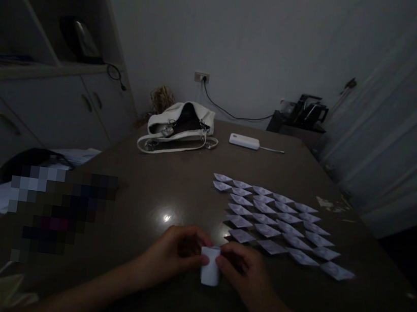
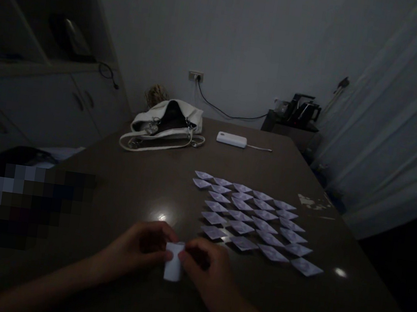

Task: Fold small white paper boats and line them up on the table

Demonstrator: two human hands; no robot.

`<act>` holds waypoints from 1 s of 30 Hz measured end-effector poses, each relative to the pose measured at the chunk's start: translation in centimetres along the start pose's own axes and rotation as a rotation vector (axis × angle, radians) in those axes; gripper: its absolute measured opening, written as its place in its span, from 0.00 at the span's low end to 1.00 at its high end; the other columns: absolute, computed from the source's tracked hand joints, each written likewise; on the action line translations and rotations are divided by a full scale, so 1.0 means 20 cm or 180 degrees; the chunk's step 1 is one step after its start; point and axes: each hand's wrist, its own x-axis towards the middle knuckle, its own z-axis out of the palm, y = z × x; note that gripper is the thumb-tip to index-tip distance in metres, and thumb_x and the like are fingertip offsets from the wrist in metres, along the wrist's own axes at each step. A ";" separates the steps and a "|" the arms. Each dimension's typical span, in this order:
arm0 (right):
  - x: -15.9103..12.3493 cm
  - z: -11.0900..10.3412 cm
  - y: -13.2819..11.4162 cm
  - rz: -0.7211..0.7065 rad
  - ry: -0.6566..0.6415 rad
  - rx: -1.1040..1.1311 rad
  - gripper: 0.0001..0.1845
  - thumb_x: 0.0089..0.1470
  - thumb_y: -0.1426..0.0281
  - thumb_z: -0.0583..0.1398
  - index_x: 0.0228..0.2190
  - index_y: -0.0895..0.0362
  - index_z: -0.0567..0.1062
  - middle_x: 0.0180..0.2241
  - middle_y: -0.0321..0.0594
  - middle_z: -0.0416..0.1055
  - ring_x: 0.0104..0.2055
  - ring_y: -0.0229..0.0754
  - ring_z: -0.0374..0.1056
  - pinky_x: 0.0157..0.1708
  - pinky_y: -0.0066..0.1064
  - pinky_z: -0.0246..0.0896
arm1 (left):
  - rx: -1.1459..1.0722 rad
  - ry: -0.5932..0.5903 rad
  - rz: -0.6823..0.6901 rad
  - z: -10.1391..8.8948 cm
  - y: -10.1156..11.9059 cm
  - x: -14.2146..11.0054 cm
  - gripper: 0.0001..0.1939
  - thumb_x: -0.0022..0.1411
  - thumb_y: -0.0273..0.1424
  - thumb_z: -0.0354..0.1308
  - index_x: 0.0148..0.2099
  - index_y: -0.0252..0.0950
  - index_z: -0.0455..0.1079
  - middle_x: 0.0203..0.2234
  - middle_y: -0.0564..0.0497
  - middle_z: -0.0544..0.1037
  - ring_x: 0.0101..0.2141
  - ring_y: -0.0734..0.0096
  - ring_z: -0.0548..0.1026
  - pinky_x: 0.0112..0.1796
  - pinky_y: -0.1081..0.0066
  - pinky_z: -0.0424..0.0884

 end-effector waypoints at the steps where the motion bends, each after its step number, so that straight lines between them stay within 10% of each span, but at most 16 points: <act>1: 0.00 0.00 0.00 0.0006 0.0008 0.0029 0.10 0.53 0.64 0.59 0.29 0.59 0.73 0.25 0.37 0.68 0.28 0.38 0.65 0.27 0.26 0.58 | 0.0014 -0.0009 -0.0015 0.00 0.00 0.00 0.11 0.53 0.28 0.63 0.39 0.31 0.69 0.29 0.51 0.74 0.30 0.74 0.71 0.32 0.74 0.67; 30: 0.00 0.00 -0.02 -0.0073 0.0174 -0.0086 0.10 0.53 0.66 0.59 0.25 0.59 0.73 0.22 0.36 0.67 0.25 0.37 0.64 0.25 0.25 0.58 | -0.0129 0.0089 -0.0360 0.00 0.01 0.01 0.15 0.50 0.37 0.65 0.36 0.30 0.71 0.24 0.51 0.76 0.26 0.73 0.73 0.29 0.74 0.69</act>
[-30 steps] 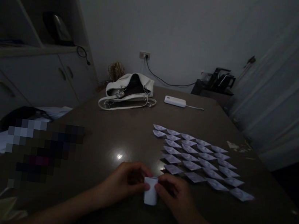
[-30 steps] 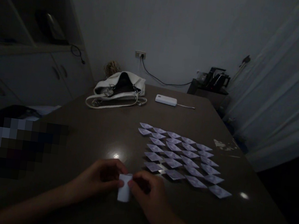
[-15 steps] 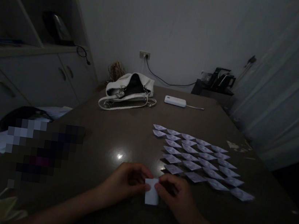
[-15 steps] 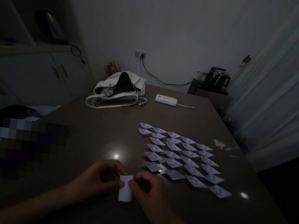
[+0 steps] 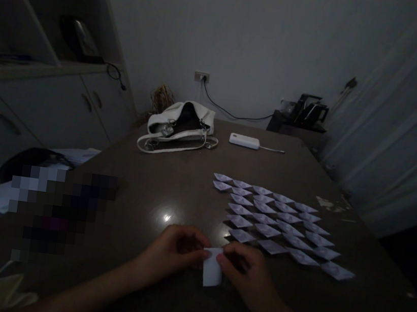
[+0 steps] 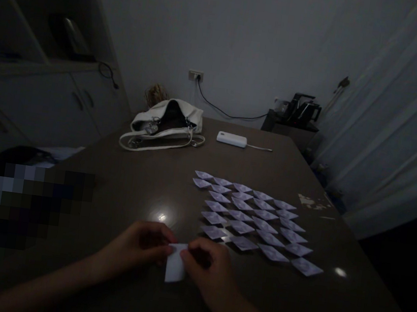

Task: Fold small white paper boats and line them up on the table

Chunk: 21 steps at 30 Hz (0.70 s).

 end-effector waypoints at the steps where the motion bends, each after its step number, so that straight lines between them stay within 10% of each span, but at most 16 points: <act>1: 0.00 0.00 0.00 -0.0023 0.0013 -0.0027 0.10 0.52 0.66 0.59 0.25 0.59 0.73 0.22 0.36 0.67 0.25 0.37 0.64 0.24 0.25 0.57 | 0.0007 -0.0006 -0.0021 0.00 0.00 0.00 0.15 0.50 0.36 0.65 0.35 0.30 0.71 0.23 0.51 0.76 0.25 0.73 0.73 0.28 0.74 0.68; 21: 0.00 0.00 0.00 -0.0111 0.0098 -0.0095 0.10 0.52 0.66 0.59 0.24 0.58 0.72 0.21 0.35 0.66 0.24 0.36 0.63 0.23 0.25 0.57 | 0.0064 -0.0025 0.0133 0.01 0.01 -0.02 0.13 0.51 0.36 0.64 0.27 0.31 0.69 0.20 0.53 0.74 0.23 0.75 0.71 0.26 0.77 0.65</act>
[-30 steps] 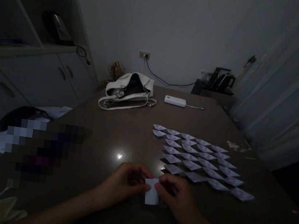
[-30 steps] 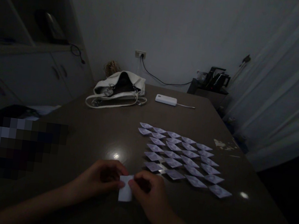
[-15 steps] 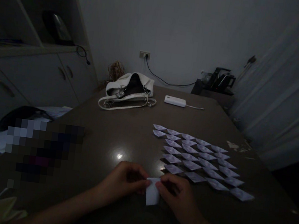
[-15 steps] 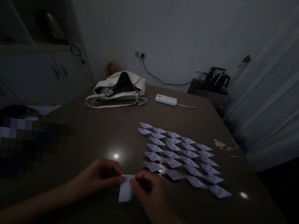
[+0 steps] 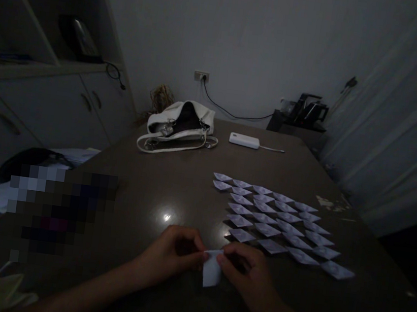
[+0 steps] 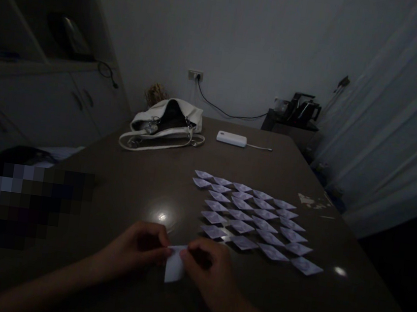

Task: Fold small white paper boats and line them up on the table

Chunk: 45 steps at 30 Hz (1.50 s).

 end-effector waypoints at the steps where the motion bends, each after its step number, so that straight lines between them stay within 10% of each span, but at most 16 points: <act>1: 0.00 0.00 0.00 0.0013 -0.0022 0.0020 0.09 0.52 0.66 0.59 0.24 0.58 0.72 0.21 0.35 0.66 0.24 0.36 0.63 0.24 0.25 0.57 | 0.0001 -0.0011 0.0024 0.00 0.00 0.00 0.13 0.51 0.36 0.64 0.26 0.31 0.69 0.20 0.53 0.74 0.23 0.75 0.71 0.26 0.77 0.65; 45: -0.01 0.00 0.00 -0.0056 -0.0604 -0.0215 0.18 0.58 0.63 0.51 0.21 0.58 0.65 0.19 0.34 0.59 0.23 0.35 0.57 0.23 0.26 0.48 | -0.0899 -0.0198 -0.0189 -0.02 -0.03 0.03 0.09 0.47 0.27 0.64 0.23 0.30 0.67 0.15 0.54 0.74 0.16 0.79 0.70 0.20 0.80 0.65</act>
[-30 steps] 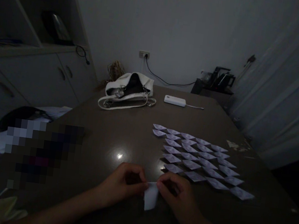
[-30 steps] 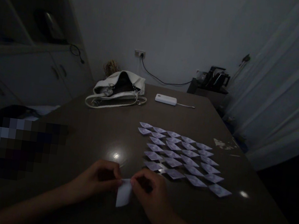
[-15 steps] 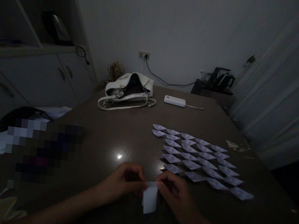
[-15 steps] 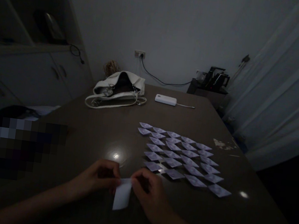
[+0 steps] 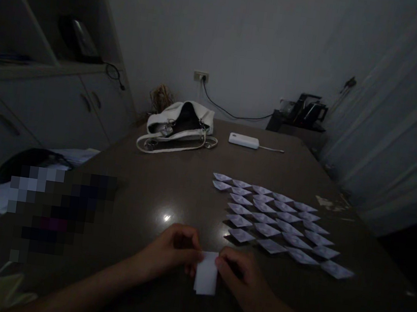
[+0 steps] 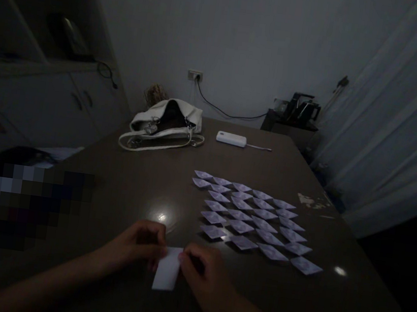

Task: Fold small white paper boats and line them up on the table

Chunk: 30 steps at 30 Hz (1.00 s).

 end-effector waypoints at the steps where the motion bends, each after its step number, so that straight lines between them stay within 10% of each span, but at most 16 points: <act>1: 0.00 0.00 0.00 0.0007 0.0021 0.0013 0.18 0.58 0.63 0.51 0.21 0.58 0.65 0.19 0.34 0.59 0.23 0.35 0.57 0.23 0.26 0.49 | 0.0005 0.0001 -0.0004 0.00 0.00 0.00 0.09 0.47 0.27 0.64 0.23 0.30 0.67 0.15 0.54 0.74 0.16 0.79 0.70 0.20 0.80 0.65; 30: 0.00 -0.01 0.01 -0.0094 -0.0217 0.0255 0.21 0.61 0.62 0.50 0.22 0.60 0.70 0.19 0.35 0.65 0.22 0.34 0.61 0.23 0.24 0.53 | 0.0041 0.0125 0.0061 -0.01 0.00 0.01 0.12 0.48 0.32 0.65 0.25 0.31 0.65 0.15 0.53 0.75 0.16 0.78 0.70 0.20 0.79 0.66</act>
